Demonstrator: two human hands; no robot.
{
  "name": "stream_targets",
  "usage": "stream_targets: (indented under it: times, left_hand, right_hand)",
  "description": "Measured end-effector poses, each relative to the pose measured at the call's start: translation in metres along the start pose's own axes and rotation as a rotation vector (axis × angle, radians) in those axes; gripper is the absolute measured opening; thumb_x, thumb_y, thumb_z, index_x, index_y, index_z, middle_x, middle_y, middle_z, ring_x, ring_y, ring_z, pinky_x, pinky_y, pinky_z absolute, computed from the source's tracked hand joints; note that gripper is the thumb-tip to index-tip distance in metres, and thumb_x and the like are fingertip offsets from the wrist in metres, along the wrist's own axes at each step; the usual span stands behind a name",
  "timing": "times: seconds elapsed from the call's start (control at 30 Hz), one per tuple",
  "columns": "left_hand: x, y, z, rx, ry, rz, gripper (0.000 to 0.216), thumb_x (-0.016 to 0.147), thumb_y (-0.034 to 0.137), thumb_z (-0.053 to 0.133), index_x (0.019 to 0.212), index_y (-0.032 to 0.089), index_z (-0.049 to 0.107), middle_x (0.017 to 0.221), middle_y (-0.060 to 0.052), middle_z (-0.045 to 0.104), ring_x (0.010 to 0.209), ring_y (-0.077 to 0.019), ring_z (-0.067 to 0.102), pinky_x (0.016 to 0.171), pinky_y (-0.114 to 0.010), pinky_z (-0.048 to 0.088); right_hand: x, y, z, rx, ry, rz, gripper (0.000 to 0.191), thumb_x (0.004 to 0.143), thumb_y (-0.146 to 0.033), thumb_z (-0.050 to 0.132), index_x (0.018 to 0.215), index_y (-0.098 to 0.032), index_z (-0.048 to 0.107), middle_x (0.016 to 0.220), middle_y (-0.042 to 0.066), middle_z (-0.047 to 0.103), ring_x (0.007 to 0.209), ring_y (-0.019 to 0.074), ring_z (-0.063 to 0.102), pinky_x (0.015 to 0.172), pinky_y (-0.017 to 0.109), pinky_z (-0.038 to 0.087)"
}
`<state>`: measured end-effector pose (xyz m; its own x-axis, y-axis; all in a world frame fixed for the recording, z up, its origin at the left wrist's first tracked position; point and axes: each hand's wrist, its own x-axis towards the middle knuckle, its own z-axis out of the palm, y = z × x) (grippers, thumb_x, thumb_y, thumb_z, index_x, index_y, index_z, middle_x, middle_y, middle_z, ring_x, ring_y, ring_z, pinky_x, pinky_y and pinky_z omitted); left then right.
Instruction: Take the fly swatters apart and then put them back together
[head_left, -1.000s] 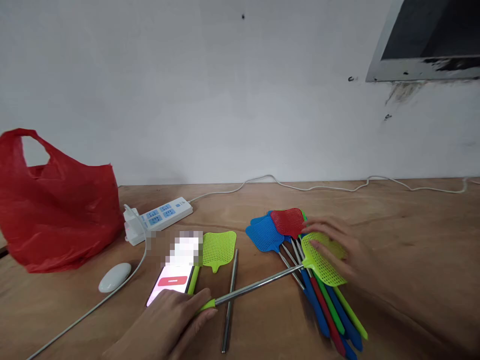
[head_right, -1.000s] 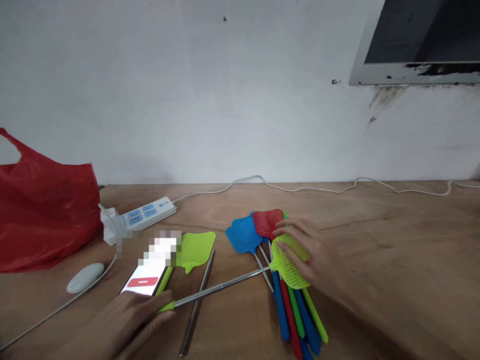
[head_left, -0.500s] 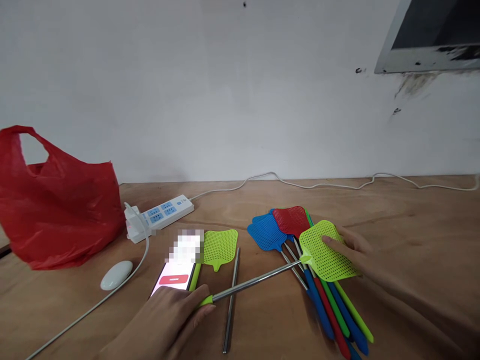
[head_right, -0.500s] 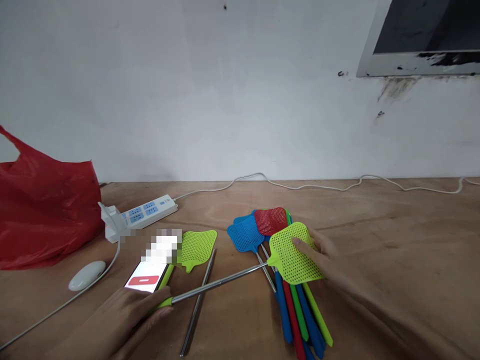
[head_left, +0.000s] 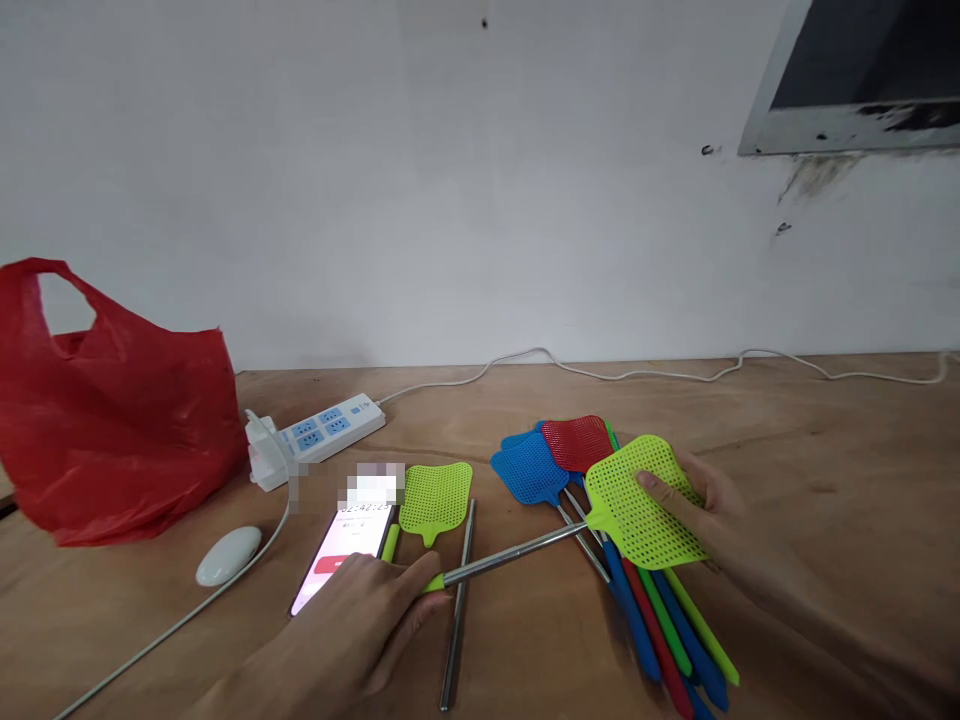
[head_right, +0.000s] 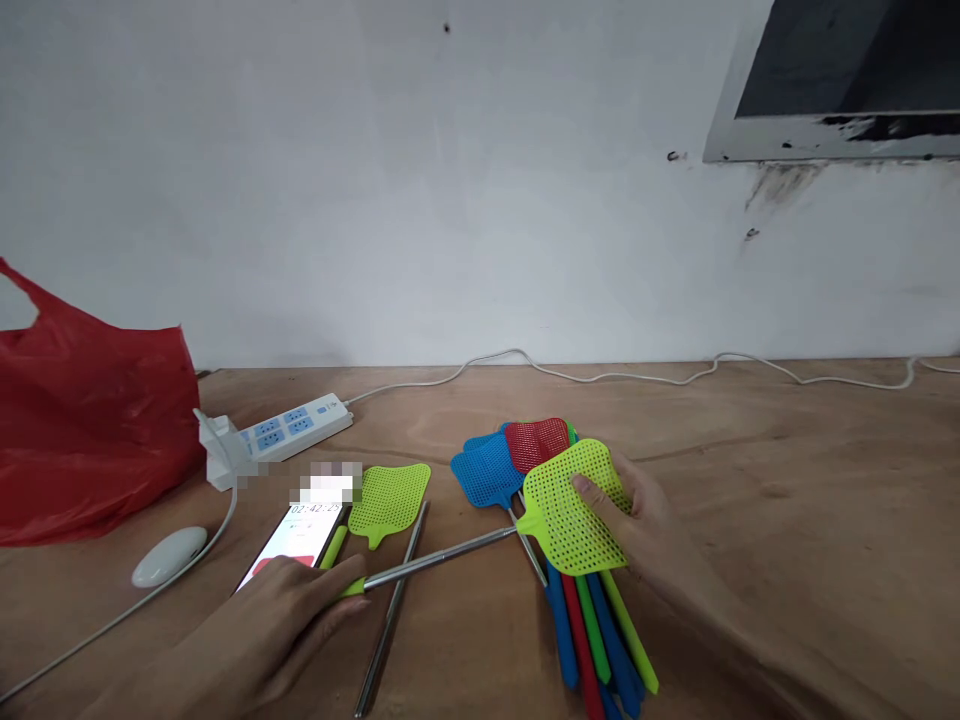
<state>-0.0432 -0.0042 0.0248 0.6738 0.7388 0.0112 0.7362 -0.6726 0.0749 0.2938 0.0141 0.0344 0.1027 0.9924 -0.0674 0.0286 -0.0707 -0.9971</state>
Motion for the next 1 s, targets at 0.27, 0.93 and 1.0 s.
stream_targets:
  times: [0.27,0.93,1.0]
  left_hand:
    - [0.021,0.024,-0.011,-0.043,-0.142,-0.076,0.039,0.107,0.035,0.022,0.097,0.021,0.056,0.085,-0.008,0.068,0.072,-0.0268,0.063,0.062,-0.034,0.042]
    - [0.034,0.054,0.023,-0.293,0.030,-0.194,0.027,0.105,0.032,0.027,0.099,0.022,0.051,0.082,-0.006,0.068,0.073,-0.0266,0.066,0.062,-0.033,0.042]
    - [0.036,0.057,0.023,-0.333,0.017,-0.207,0.027,0.105,0.033,0.027,0.098,0.022,0.051,0.082,-0.006,0.066,0.074,-0.0258,0.064,0.065,-0.033,0.043]
  right_hand:
    - [-0.012,0.001,0.022,0.059,-0.080,-0.046,0.047,0.078,-0.053,0.076,0.113,-0.024,0.065,0.096,0.005,0.075,0.078,0.0219,0.071,0.066,0.030,0.059]
    - [-0.028,0.017,0.065,0.449,-0.219,0.138,0.039,0.070,-0.051,0.085,0.090,-0.020,0.073,0.100,0.007,0.072,0.077,0.0169,0.064,0.065,0.028,0.052]
    - [-0.028,0.018,0.069,0.475,-0.204,0.128,0.040,0.066,-0.053,0.087,0.083,-0.019,0.073,0.094,0.007,0.073,0.075,0.0165,0.064,0.067,0.028,0.053]
